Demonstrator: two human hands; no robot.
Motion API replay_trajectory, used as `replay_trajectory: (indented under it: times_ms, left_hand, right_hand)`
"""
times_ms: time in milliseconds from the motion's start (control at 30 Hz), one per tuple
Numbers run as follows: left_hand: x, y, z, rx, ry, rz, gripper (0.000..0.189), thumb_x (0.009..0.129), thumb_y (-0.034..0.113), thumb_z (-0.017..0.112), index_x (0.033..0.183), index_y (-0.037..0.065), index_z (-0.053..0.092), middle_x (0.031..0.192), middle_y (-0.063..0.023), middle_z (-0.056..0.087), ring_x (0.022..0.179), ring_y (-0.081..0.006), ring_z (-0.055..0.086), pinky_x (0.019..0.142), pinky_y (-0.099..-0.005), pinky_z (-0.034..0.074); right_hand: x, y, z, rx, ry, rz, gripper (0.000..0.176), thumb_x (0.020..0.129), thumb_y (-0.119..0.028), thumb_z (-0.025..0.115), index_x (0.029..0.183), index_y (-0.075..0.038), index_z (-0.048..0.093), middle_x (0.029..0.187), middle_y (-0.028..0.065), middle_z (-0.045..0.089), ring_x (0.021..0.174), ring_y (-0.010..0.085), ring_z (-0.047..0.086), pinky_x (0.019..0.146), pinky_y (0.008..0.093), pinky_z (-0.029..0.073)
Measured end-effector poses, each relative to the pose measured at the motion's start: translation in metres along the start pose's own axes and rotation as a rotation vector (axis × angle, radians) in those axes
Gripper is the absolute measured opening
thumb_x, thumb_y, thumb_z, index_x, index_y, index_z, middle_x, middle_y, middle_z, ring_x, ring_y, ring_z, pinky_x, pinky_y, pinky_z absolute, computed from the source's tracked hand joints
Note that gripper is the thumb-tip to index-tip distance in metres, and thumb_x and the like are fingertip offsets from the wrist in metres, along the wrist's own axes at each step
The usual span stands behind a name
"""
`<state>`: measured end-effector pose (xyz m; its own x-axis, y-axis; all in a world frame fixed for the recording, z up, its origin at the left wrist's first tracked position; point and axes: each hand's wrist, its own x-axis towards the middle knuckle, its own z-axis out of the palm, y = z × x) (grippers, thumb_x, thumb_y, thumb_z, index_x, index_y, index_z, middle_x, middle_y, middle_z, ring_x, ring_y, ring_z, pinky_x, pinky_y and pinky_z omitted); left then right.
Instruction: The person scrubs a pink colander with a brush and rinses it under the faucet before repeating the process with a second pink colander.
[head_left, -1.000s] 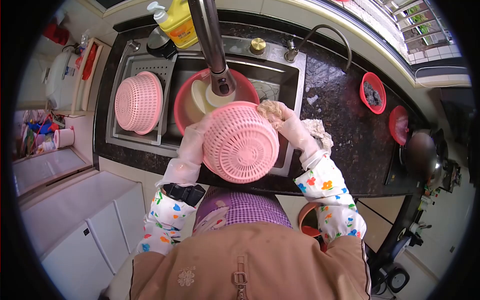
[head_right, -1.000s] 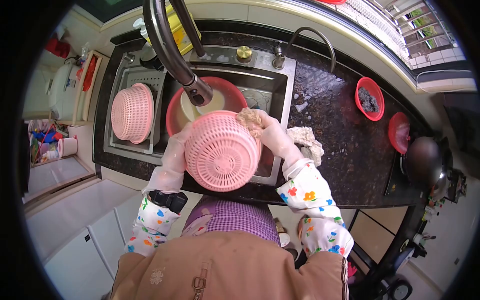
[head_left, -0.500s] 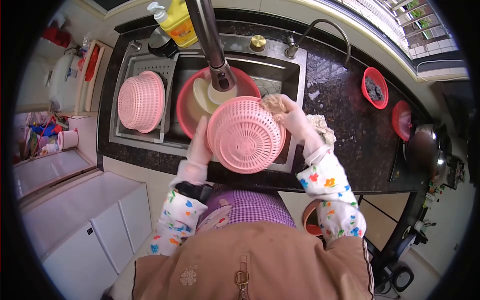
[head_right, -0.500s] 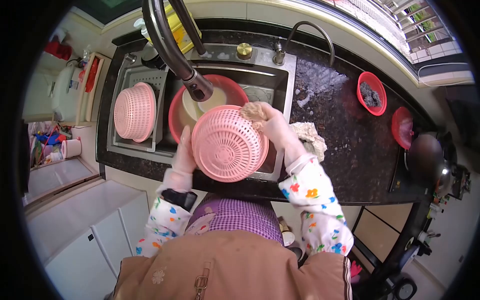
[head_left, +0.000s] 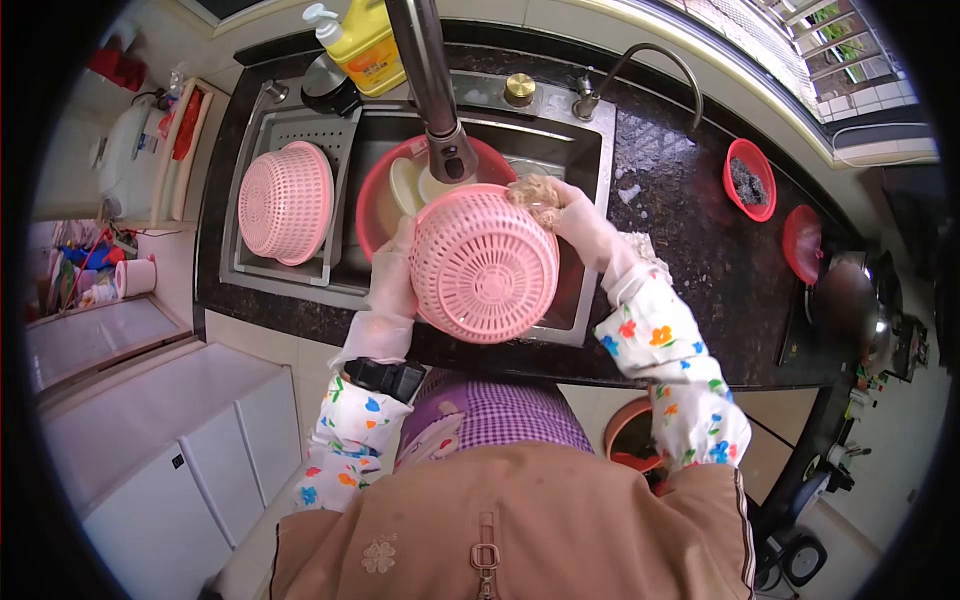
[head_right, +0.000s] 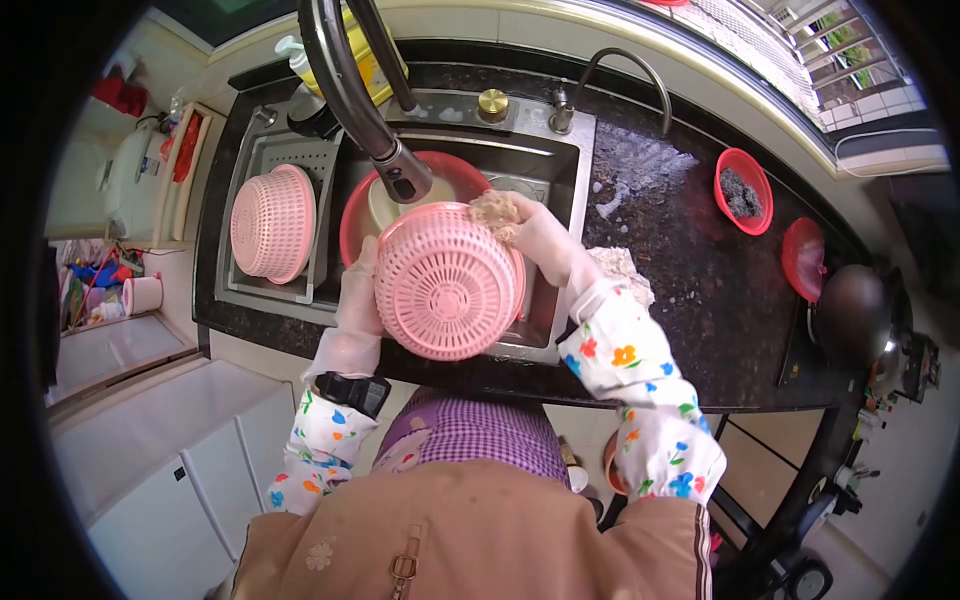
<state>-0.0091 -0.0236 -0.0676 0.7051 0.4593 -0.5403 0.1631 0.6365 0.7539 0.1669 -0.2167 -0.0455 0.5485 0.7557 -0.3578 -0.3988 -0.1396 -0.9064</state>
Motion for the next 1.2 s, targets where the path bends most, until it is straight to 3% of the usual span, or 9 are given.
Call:
replay_trajectory:
  times_ms: [333, 433, 533, 633, 767, 1033, 1100, 1133, 1200]
  left_hand:
    - [0.018, -0.065, -0.006, -0.611, 0.103, -0.038, 0.057, 0.099, 0.049, 0.032, 0.13, 0.005, 0.05, 0.13, -0.0096, 0.055, 0.118, -0.0252, 0.052, 0.102, -0.0401, 0.041]
    - [0.004, -0.05, 0.001, -0.51, 0.094, -0.035, 0.062, 0.097, 0.053, 0.034, 0.13, 0.003, 0.049, 0.133, -0.0112, 0.052, 0.122, -0.0258, 0.049, 0.105, -0.0409, 0.038]
    - [0.012, -0.017, -0.021, -0.413, -0.304, -0.308, 0.058, 0.098, 0.05, 0.038, 0.127, 0.002, 0.052, 0.126, -0.0089, 0.058, 0.111, -0.022, 0.057, 0.1, -0.0359, 0.043]
    - [-0.005, 0.006, 0.0, -0.282, -0.222, -0.364, 0.055, 0.096, 0.047, 0.047, 0.127, 0.002, 0.053, 0.119, -0.007, 0.062, 0.105, -0.0176, 0.059, 0.095, -0.0311, 0.046]
    - [-0.002, 0.002, 0.013, -0.112, -0.253, -0.127, 0.05, 0.096, 0.042, 0.051, 0.128, 0.004, 0.052, 0.123, -0.0067, 0.06, 0.106, -0.015, 0.059, 0.093, -0.028, 0.047]
    - [0.023, -0.015, -0.014, -0.364, 0.027, -0.023, 0.046, 0.1, 0.04, 0.041, 0.125, 0.003, 0.053, 0.118, -0.0076, 0.061, 0.104, -0.0193, 0.059, 0.092, -0.0332, 0.047]
    - [0.022, -0.016, -0.017, -0.342, 0.058, 0.012, 0.046, 0.099, 0.04, 0.041, 0.124, 0.003, 0.054, 0.117, -0.008, 0.062, 0.103, -0.0198, 0.059, 0.092, -0.0341, 0.048]
    - [0.022, -0.017, -0.013, -0.352, 0.031, -0.023, 0.045, 0.1, 0.039, 0.04, 0.125, 0.003, 0.052, 0.119, -0.0078, 0.061, 0.105, -0.0195, 0.059, 0.093, -0.0342, 0.047]
    - [0.023, -0.022, 0.002, -0.376, -0.034, -0.095, 0.044, 0.101, 0.037, 0.039, 0.128, 0.004, 0.05, 0.123, -0.0075, 0.059, 0.108, -0.0189, 0.057, 0.096, -0.0344, 0.045]
  right_hand:
    - [-0.007, 0.085, 0.047, 0.536, 0.72, 0.04, 0.026, 0.098, -0.008, 0.048, 0.122, -0.002, 0.055, 0.11, 0.007, 0.064, 0.097, 0.0178, 0.063, 0.085, 0.0292, 0.052]
    - [-0.017, 0.078, 0.029, 0.629, 0.619, 0.068, 0.025, 0.098, -0.006, 0.045, 0.121, -0.001, 0.055, 0.109, 0.0072, 0.065, 0.096, 0.0185, 0.063, 0.085, 0.0295, 0.052]
    - [-0.021, 0.058, 0.006, 0.405, 0.39, 0.097, 0.025, 0.095, -0.006, 0.052, 0.119, -0.001, 0.058, 0.107, 0.007, 0.066, 0.093, 0.0157, 0.064, 0.082, 0.0272, 0.052]
    - [-0.01, 0.037, -0.001, 0.189, 0.256, 0.107, 0.026, 0.094, -0.006, 0.056, 0.119, -0.001, 0.058, 0.106, 0.0064, 0.066, 0.094, 0.0148, 0.063, 0.082, 0.0265, 0.052]
    - [-0.002, 0.006, 0.009, -0.084, 0.294, 0.147, 0.029, 0.091, -0.004, 0.059, 0.12, -0.004, 0.058, 0.106, 0.0058, 0.066, 0.095, 0.0145, 0.063, 0.083, 0.0261, 0.051]
    - [-0.034, 0.029, 0.031, 0.044, 0.387, -0.229, 0.045, 0.086, 0.014, 0.048, 0.127, -0.003, 0.052, 0.117, 0.005, 0.061, 0.107, 0.0145, 0.058, 0.094, 0.0265, 0.046]
    - [-0.047, 0.015, 0.047, -0.1, 0.128, -0.498, 0.043, 0.087, 0.005, 0.057, 0.128, -0.003, 0.05, 0.119, 0.0039, 0.06, 0.108, 0.0152, 0.058, 0.094, 0.0289, 0.047]
    - [-0.036, 0.029, 0.051, 0.649, 0.015, -0.092, 0.042, 0.089, -0.009, 0.061, 0.13, -0.005, 0.049, 0.126, 0.0061, 0.055, 0.116, 0.0159, 0.053, 0.094, 0.0307, 0.048]
    - [-0.044, 0.027, 0.074, -1.111, 0.072, -0.611, 0.067, 0.073, -0.009, 0.071, 0.135, -0.006, 0.046, 0.141, 0.0182, 0.041, 0.14, 0.0354, 0.025, 0.113, 0.043, 0.026]
